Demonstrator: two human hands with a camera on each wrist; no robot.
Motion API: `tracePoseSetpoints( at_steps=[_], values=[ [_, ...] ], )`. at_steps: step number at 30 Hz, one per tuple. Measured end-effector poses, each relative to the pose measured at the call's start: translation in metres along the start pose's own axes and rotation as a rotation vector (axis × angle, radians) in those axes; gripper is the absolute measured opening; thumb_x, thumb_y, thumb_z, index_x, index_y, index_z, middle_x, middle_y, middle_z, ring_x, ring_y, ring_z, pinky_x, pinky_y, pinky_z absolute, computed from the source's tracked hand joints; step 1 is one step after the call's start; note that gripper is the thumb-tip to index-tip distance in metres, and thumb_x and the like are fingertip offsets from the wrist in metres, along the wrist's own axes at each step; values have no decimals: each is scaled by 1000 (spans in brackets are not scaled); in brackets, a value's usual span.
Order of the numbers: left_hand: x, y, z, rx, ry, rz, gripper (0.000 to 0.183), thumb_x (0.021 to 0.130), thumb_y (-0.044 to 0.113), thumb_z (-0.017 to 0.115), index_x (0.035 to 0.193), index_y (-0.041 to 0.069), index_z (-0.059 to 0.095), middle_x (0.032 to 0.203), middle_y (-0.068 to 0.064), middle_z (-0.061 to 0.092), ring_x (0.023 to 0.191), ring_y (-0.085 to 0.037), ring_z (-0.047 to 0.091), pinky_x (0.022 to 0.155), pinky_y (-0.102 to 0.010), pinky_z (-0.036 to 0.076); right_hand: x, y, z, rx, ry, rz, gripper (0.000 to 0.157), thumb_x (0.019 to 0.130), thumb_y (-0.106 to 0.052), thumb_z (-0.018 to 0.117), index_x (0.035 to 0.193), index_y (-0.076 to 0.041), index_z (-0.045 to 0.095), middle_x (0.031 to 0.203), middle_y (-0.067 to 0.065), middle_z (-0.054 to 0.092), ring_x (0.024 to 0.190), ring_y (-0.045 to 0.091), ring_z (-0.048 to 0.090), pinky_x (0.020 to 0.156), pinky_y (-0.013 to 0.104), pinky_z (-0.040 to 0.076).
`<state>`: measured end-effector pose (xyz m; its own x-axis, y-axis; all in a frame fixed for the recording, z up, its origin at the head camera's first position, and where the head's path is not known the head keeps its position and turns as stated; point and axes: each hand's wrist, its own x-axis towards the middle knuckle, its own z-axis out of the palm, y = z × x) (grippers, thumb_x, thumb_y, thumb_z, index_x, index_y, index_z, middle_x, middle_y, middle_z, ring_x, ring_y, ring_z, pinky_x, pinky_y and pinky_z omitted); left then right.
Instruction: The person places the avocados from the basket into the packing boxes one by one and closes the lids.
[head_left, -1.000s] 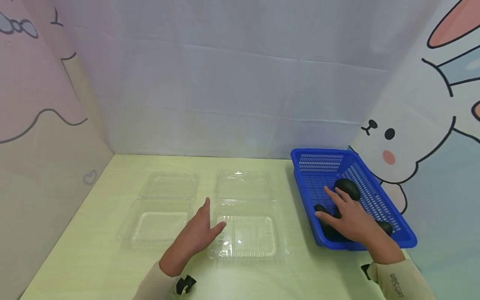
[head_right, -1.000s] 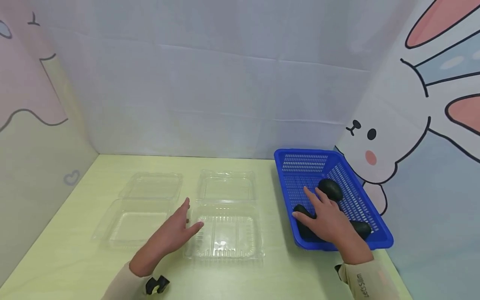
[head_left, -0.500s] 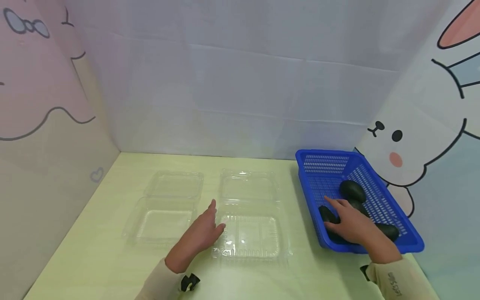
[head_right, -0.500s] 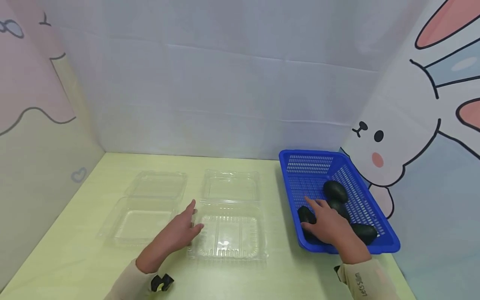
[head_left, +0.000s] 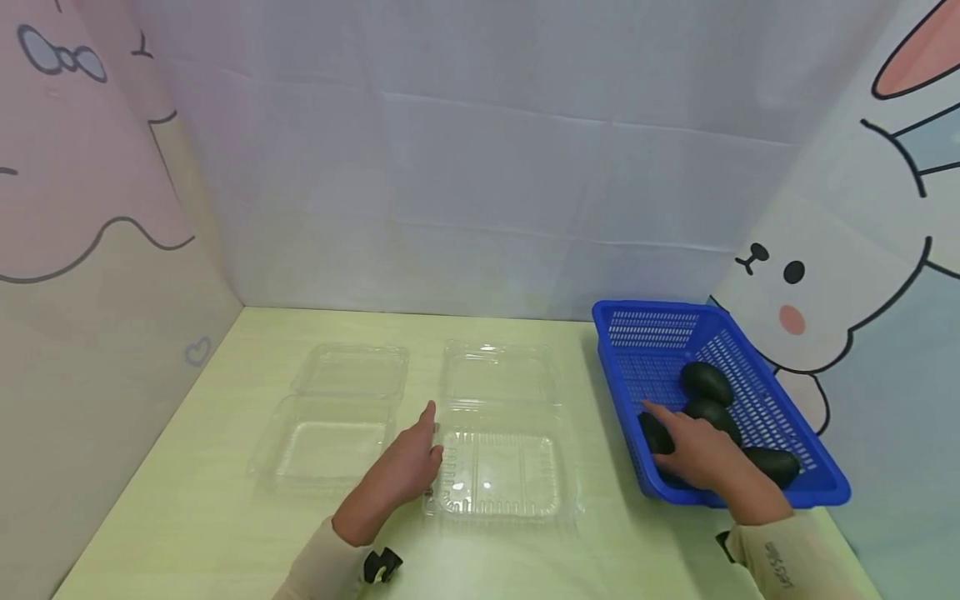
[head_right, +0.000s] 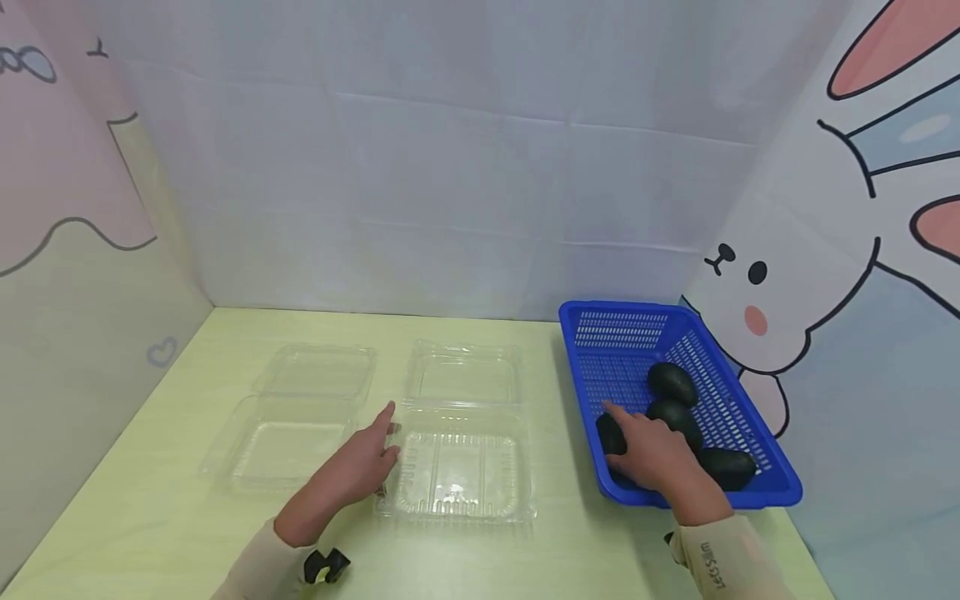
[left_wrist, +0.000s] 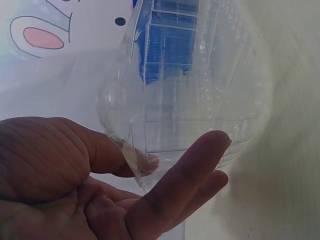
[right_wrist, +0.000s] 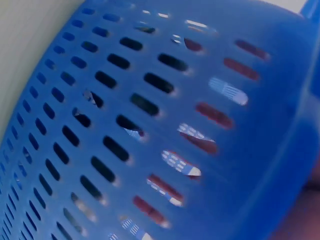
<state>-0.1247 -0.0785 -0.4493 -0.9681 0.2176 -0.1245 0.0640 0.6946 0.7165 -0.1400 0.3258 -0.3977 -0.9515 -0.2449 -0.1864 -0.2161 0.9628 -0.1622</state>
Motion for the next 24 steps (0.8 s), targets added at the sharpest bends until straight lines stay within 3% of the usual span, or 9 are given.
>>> tracePoseSetpoints(
  at_steps=[3,9,12,14,16,24],
  values=[
    [0,0,1,1,-4,-3,68,101,1,54,157,-16,18,145,-29,53,96,-28,60,84,-45,50,2,-1,4,-31,7,2,72,88,-20,81,150,-3,48,125,29,65,104,49,65,80,69,50],
    [0,-1,1,-4,-4,3,68,102,1,53,157,-15,17,139,-29,58,69,-20,54,73,-41,50,5,-2,12,-88,28,3,67,86,-22,83,146,-5,56,118,23,69,101,48,64,80,71,45],
    [0,-2,2,-13,-11,3,68,102,1,52,158,-14,16,106,-25,68,57,-16,49,61,-36,47,6,-3,13,-89,21,10,66,86,-20,82,145,-5,57,117,22,70,103,46,64,81,70,44],
    [0,-2,2,-22,-15,3,69,102,1,51,158,-13,15,82,-16,63,51,-14,46,53,-34,43,6,-5,13,-86,13,5,64,86,-16,81,144,-2,57,118,24,69,106,46,65,84,71,46],
    [1,-2,2,-31,-19,-2,69,102,1,51,159,-13,14,68,-8,53,48,-13,44,50,-32,40,7,-6,13,-85,3,-6,62,86,-12,79,142,0,57,118,26,68,108,46,65,88,69,48],
    [-1,-1,1,-36,-17,-9,69,102,1,51,159,-12,14,66,-5,52,48,-13,46,51,-33,41,5,-6,12,-52,27,-24,61,85,-11,81,141,1,58,119,28,65,107,46,65,86,63,53]
  ],
)
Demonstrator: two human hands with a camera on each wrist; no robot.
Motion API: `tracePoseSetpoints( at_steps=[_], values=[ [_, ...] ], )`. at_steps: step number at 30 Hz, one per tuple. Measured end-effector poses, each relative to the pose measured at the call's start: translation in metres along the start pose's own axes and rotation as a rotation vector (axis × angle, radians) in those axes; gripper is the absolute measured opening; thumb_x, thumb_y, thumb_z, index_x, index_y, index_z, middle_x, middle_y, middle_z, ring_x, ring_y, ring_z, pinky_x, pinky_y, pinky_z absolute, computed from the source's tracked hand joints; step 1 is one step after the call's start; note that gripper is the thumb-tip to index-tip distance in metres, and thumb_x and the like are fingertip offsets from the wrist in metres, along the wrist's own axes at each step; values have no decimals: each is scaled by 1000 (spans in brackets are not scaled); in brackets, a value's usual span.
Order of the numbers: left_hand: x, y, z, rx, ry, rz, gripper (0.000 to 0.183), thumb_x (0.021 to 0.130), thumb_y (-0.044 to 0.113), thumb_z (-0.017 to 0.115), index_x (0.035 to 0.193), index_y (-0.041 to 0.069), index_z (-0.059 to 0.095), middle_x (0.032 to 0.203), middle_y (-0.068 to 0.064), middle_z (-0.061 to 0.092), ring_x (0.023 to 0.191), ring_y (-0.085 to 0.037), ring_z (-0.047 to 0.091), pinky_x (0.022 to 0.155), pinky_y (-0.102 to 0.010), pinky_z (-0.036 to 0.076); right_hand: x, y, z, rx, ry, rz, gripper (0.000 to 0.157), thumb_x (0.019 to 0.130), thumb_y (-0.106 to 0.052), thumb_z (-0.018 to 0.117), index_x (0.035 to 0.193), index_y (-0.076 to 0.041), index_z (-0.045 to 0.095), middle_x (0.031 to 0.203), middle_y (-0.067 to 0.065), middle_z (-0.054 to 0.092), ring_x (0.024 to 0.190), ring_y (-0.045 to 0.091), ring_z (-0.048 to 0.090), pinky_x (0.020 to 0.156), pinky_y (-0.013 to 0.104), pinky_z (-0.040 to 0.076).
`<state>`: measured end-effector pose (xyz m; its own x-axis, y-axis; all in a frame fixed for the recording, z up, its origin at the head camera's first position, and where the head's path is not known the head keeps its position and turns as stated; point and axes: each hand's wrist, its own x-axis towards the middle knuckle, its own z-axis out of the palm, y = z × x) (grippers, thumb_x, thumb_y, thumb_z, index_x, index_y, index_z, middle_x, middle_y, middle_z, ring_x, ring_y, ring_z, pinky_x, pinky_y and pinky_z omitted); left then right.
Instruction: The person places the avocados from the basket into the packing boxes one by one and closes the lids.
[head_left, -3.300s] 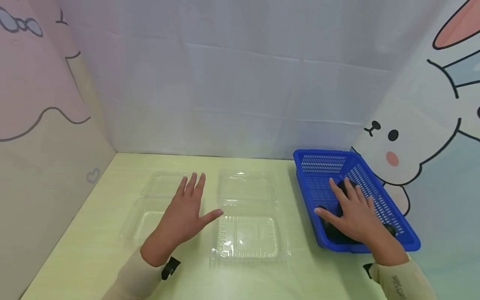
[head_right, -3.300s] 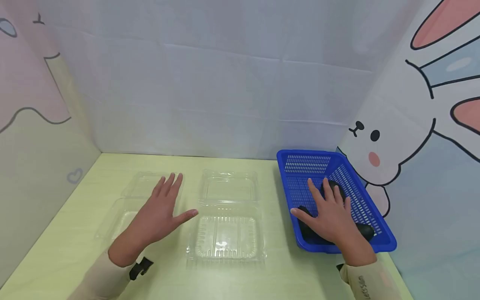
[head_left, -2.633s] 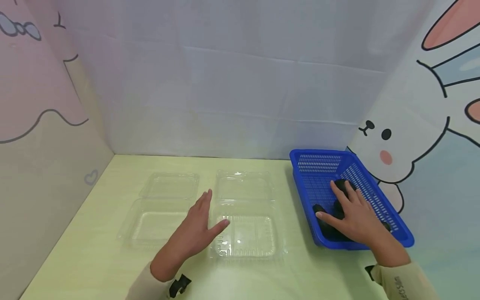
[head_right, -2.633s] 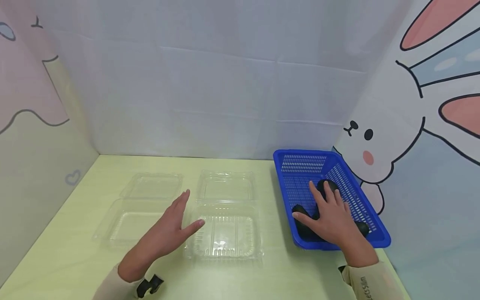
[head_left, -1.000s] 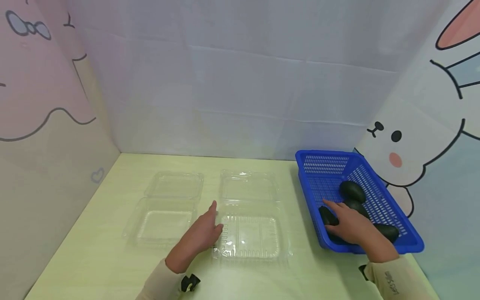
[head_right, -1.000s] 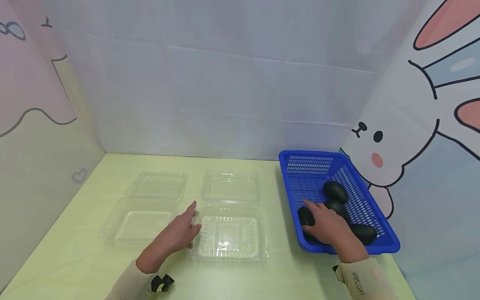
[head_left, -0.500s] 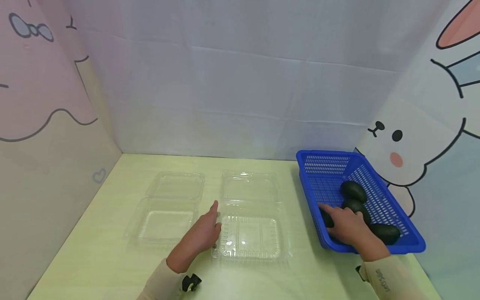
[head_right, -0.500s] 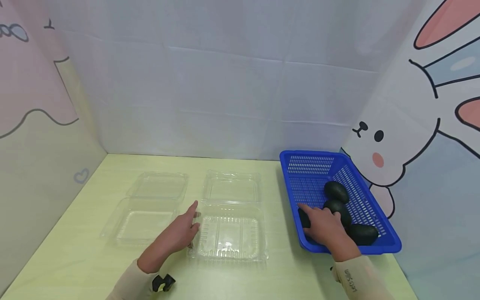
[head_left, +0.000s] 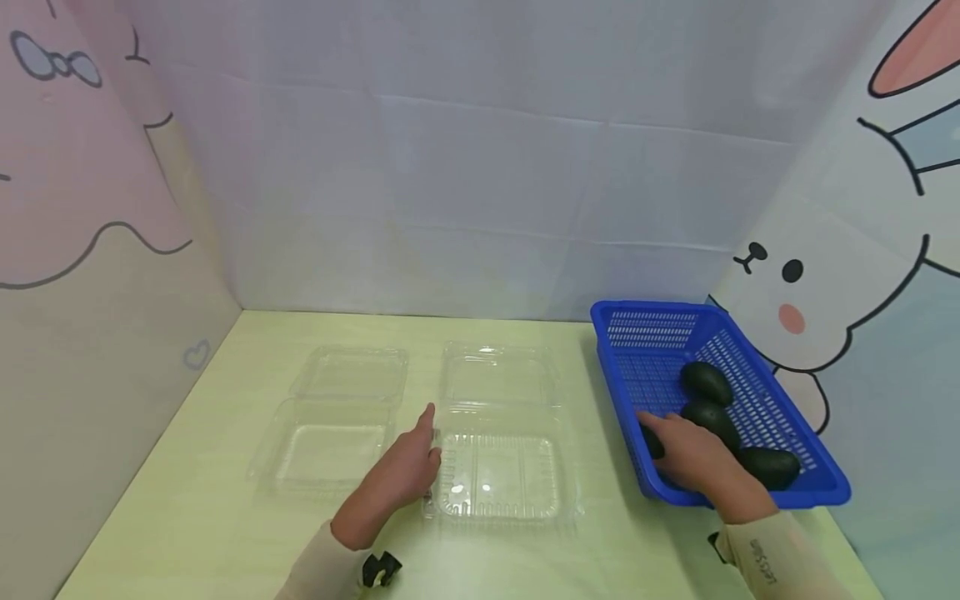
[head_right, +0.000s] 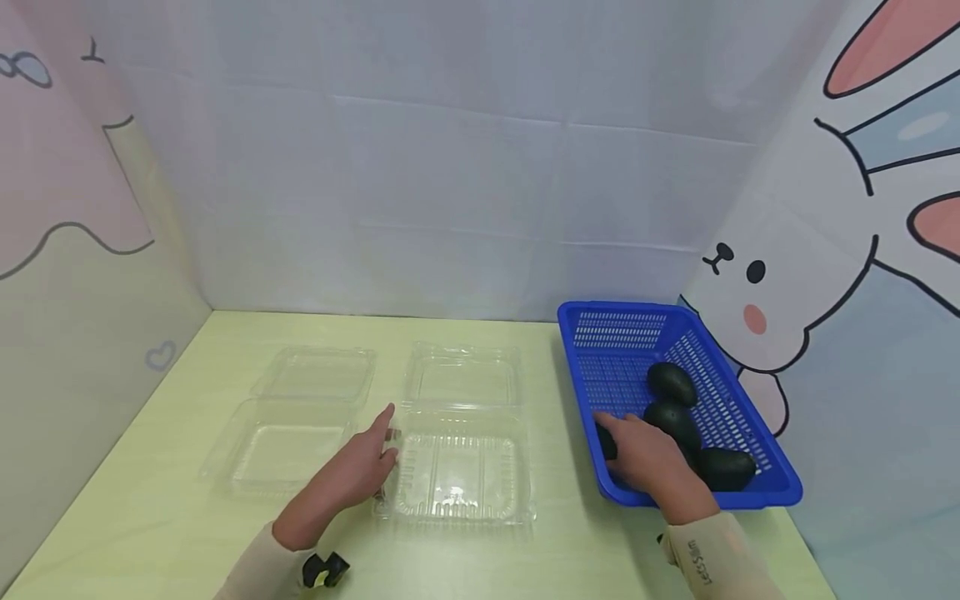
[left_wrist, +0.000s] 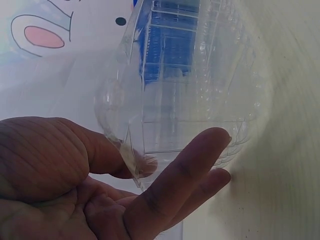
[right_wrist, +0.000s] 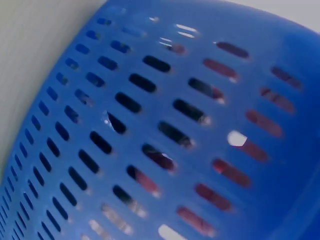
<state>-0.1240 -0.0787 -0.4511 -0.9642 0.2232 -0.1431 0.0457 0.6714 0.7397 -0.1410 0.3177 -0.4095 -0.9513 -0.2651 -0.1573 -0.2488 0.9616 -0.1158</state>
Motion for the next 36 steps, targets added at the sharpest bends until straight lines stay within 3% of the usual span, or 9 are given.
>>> tracePoseSetpoints(
  at_steps=[5,9,17,21,25,31,36],
  values=[
    [-2,0,-1,-10,-3,-5,69,103,1,51,160,-11,14,67,-5,53,47,-13,49,50,-32,41,-3,7,-8,119,99,-8,72,84,-10,83,148,-3,51,125,38,56,102,49,63,75,61,55],
    [-2,-1,-1,-8,-2,-3,69,103,1,51,160,-11,14,67,-5,53,47,-13,48,50,-32,41,-6,12,-18,178,160,-17,77,85,-6,81,153,-4,45,130,42,48,107,54,59,76,63,55],
    [-2,-1,-1,-21,-4,4,68,103,1,50,159,-12,14,65,-5,52,46,-12,45,51,-32,40,-9,7,-30,177,227,-8,80,90,-6,76,160,-12,38,143,43,35,111,60,56,80,65,53],
    [-1,-1,1,-20,-7,4,68,103,1,50,159,-12,14,67,-5,52,47,-13,46,51,-32,41,-11,-3,-36,198,261,-23,81,91,-5,74,162,-16,35,144,42,34,98,52,62,64,49,54],
    [0,-3,1,-8,-5,10,68,103,2,51,159,-12,14,68,-5,52,47,-13,46,52,-33,41,-11,-15,-41,234,273,-33,83,92,-4,73,163,-18,33,147,41,32,74,32,64,54,35,45],
    [1,-5,1,-14,-8,9,69,103,2,51,159,-12,14,84,-10,61,48,-13,45,52,-33,41,-6,-31,-48,237,314,-68,82,92,-5,73,163,-19,34,148,37,34,88,42,68,64,47,55],
    [1,-5,2,-14,1,9,68,103,1,52,159,-12,15,111,-23,66,49,-14,45,51,-33,41,-2,-43,-50,246,308,-69,82,93,-5,73,163,-22,34,150,35,33,100,48,65,72,53,57]
  ],
)
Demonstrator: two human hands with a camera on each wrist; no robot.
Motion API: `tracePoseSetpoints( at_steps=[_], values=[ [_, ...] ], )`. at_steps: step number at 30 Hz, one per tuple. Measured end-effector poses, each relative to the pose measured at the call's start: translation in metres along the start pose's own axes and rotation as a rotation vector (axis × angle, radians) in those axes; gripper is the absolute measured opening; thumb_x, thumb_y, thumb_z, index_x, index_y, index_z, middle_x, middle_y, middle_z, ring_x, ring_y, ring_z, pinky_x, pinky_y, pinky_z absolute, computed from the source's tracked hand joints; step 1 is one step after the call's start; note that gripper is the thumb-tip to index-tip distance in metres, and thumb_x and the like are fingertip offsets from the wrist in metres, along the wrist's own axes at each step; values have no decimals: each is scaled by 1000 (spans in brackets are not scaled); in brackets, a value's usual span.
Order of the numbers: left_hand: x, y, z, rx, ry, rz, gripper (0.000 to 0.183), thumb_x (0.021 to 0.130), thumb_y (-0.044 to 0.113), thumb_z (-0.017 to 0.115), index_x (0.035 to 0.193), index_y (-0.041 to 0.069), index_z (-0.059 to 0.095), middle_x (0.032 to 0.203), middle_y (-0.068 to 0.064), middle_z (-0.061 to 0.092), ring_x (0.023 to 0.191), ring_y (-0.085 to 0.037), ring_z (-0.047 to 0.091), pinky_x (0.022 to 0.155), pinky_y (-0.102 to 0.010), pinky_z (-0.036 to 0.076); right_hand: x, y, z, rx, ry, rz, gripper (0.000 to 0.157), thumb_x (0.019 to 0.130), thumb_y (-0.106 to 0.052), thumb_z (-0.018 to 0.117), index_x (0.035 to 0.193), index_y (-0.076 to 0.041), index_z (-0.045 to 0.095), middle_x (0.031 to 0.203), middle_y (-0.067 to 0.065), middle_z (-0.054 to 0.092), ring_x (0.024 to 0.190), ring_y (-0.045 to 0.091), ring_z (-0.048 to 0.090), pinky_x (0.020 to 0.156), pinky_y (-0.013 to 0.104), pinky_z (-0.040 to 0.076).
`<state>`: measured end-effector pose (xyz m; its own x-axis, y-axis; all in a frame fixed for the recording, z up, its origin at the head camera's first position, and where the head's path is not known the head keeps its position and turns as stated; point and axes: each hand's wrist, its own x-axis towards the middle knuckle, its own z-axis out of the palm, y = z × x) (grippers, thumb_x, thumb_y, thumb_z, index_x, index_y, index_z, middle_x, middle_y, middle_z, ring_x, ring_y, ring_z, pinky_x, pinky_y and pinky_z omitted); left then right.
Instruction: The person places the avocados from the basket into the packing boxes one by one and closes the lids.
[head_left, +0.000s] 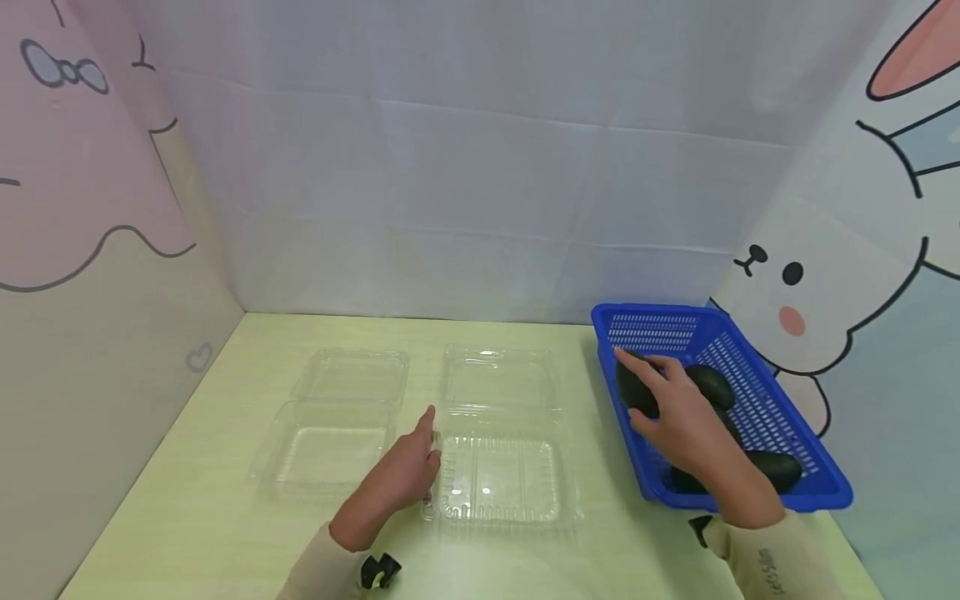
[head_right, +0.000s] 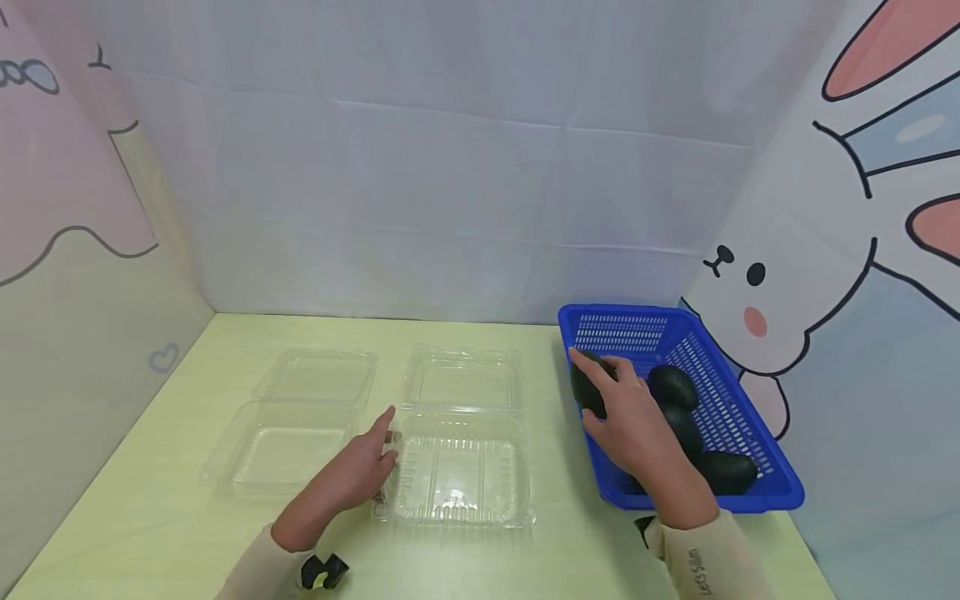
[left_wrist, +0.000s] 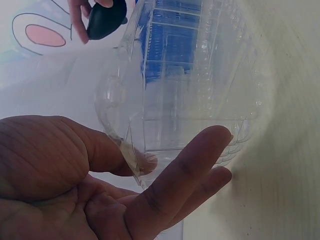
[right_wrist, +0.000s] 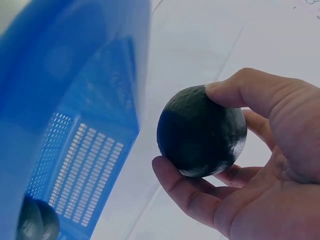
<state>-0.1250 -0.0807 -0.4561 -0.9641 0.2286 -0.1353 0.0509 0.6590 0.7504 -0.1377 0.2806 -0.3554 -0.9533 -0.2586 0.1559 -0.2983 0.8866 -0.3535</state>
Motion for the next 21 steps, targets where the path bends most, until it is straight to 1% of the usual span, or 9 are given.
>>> tracePoseSetpoints(
  at_steps=[2,3,7,9,12,17,19,21],
  values=[
    [0,0,0,-2,2,0,68,103,1,52,159,-12,15,118,-25,65,49,-14,46,52,-33,42,2,-5,1,0,0,-3,81,93,-5,73,163,-22,35,150,34,34,110,52,60,77,57,57],
    [0,0,0,-4,2,1,68,103,1,52,159,-12,15,116,-25,66,49,-14,46,52,-33,42,3,-8,2,0,1,-7,81,93,-5,73,162,-21,36,150,33,34,115,54,56,81,60,56],
    [0,-1,0,-6,3,9,68,102,1,51,158,-13,15,97,-18,66,48,-14,47,52,-33,42,7,-17,5,12,-4,-32,79,93,-5,73,162,-22,37,150,32,36,120,55,53,84,62,54],
    [0,-1,0,-11,0,11,68,102,1,51,158,-13,15,86,-12,62,47,-13,47,51,-33,42,8,-21,8,26,-10,-46,78,93,-4,72,161,-21,38,150,32,36,120,54,53,85,62,54],
    [-1,-1,-1,-17,-4,10,68,103,1,51,159,-13,14,84,-10,61,47,-13,46,50,-33,41,10,-25,12,46,-18,-61,77,93,-4,71,161,-21,38,151,31,35,120,53,54,85,61,54],
    [-1,1,-1,-12,1,9,68,102,1,52,158,-13,16,98,-17,66,49,-14,45,52,-33,41,14,-34,21,73,-22,-77,77,92,-3,72,160,-20,40,150,32,36,119,53,55,85,61,55],
    [-1,2,-1,-6,4,10,68,102,1,52,158,-13,16,100,-19,66,50,-14,45,52,-34,41,15,-37,25,74,-23,-87,77,91,-3,73,160,-21,41,150,32,37,119,53,54,85,61,55],
    [-1,2,-1,-2,6,11,67,102,1,52,157,-14,17,107,-22,67,51,-15,44,54,-34,42,16,-39,29,71,-28,-97,77,91,-3,73,159,-21,42,149,31,38,118,52,56,83,59,56]
  ],
)
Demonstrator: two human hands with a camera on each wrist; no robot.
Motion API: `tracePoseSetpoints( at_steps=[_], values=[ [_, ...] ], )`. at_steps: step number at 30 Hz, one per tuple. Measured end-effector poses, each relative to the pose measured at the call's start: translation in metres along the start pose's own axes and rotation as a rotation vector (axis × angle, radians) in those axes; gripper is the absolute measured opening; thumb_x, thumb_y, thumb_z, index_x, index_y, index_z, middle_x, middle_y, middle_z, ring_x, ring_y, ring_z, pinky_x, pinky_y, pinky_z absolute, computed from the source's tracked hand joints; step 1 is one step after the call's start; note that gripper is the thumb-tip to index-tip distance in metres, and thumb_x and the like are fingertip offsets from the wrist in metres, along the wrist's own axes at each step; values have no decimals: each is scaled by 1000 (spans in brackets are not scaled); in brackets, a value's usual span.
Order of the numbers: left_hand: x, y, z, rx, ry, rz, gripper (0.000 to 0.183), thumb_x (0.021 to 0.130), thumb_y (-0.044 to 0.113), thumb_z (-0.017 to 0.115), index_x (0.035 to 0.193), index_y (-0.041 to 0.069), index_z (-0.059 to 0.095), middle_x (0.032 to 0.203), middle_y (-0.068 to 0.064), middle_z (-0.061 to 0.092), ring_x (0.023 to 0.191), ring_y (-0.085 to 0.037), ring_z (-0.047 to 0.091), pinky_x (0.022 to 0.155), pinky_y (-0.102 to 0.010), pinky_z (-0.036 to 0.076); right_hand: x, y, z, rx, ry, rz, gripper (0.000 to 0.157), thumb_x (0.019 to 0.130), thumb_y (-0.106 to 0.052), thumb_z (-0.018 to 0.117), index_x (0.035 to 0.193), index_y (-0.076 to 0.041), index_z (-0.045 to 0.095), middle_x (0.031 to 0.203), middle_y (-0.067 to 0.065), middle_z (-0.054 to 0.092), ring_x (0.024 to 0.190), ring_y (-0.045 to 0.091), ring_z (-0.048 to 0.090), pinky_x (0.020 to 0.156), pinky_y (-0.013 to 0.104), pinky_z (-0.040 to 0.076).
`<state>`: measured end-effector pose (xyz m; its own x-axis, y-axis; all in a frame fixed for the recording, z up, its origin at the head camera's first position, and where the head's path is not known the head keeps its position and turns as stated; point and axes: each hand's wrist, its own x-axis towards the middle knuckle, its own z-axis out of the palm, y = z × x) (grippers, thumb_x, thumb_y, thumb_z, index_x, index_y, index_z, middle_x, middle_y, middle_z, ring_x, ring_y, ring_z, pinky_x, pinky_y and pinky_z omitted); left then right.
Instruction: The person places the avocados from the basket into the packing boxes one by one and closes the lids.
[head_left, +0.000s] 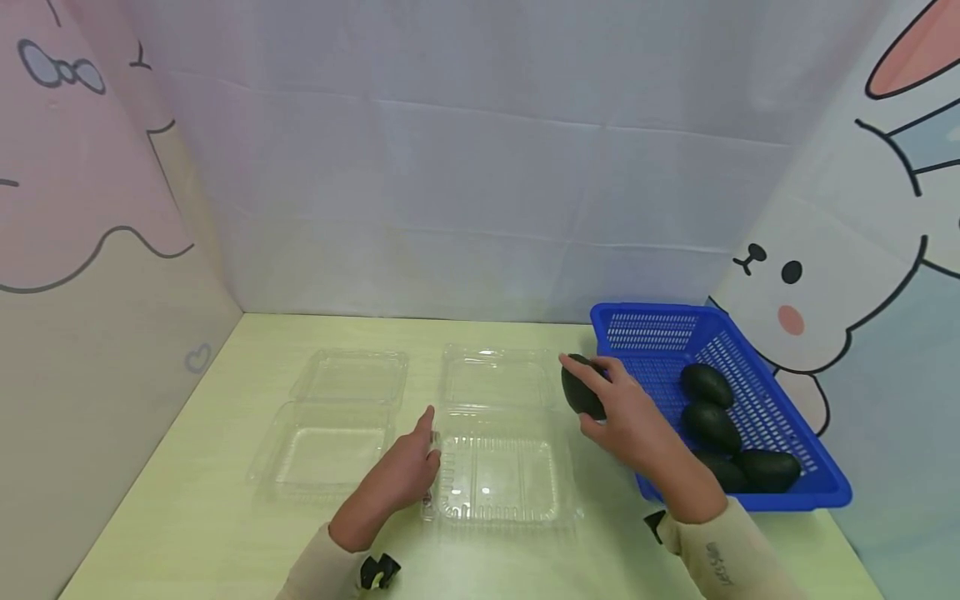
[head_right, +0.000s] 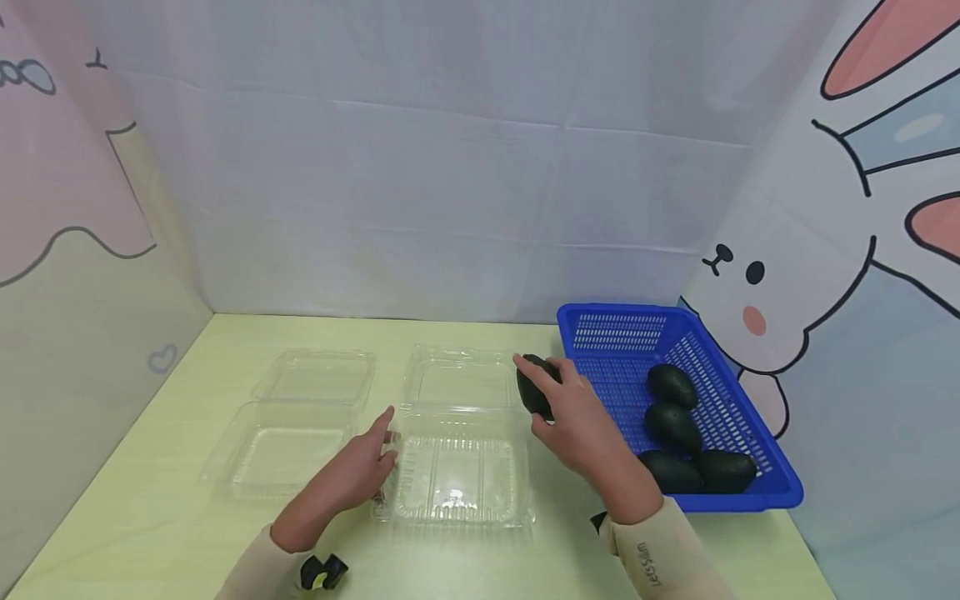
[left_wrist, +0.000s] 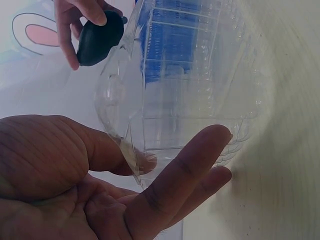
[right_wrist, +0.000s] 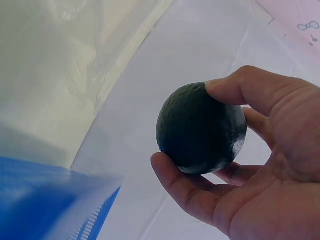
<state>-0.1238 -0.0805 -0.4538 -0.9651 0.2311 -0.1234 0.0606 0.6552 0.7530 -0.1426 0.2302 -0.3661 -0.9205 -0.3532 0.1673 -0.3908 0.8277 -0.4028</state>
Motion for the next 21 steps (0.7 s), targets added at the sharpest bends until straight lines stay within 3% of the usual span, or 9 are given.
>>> tracePoseSetpoints(
  at_steps=[6,21],
  values=[
    [1,-1,1,4,3,7,67,102,1,52,157,-14,18,129,-28,62,58,-16,47,61,-36,46,3,-7,10,-6,-8,-28,77,91,-4,74,159,-22,42,148,29,40,111,47,59,75,51,59],
    [0,0,-1,27,2,3,67,102,1,53,157,-14,19,138,-31,58,80,-21,57,74,-42,50,6,-21,32,-10,-48,-34,76,89,-2,75,157,-24,47,145,26,44,114,46,58,79,50,60]
  ],
)
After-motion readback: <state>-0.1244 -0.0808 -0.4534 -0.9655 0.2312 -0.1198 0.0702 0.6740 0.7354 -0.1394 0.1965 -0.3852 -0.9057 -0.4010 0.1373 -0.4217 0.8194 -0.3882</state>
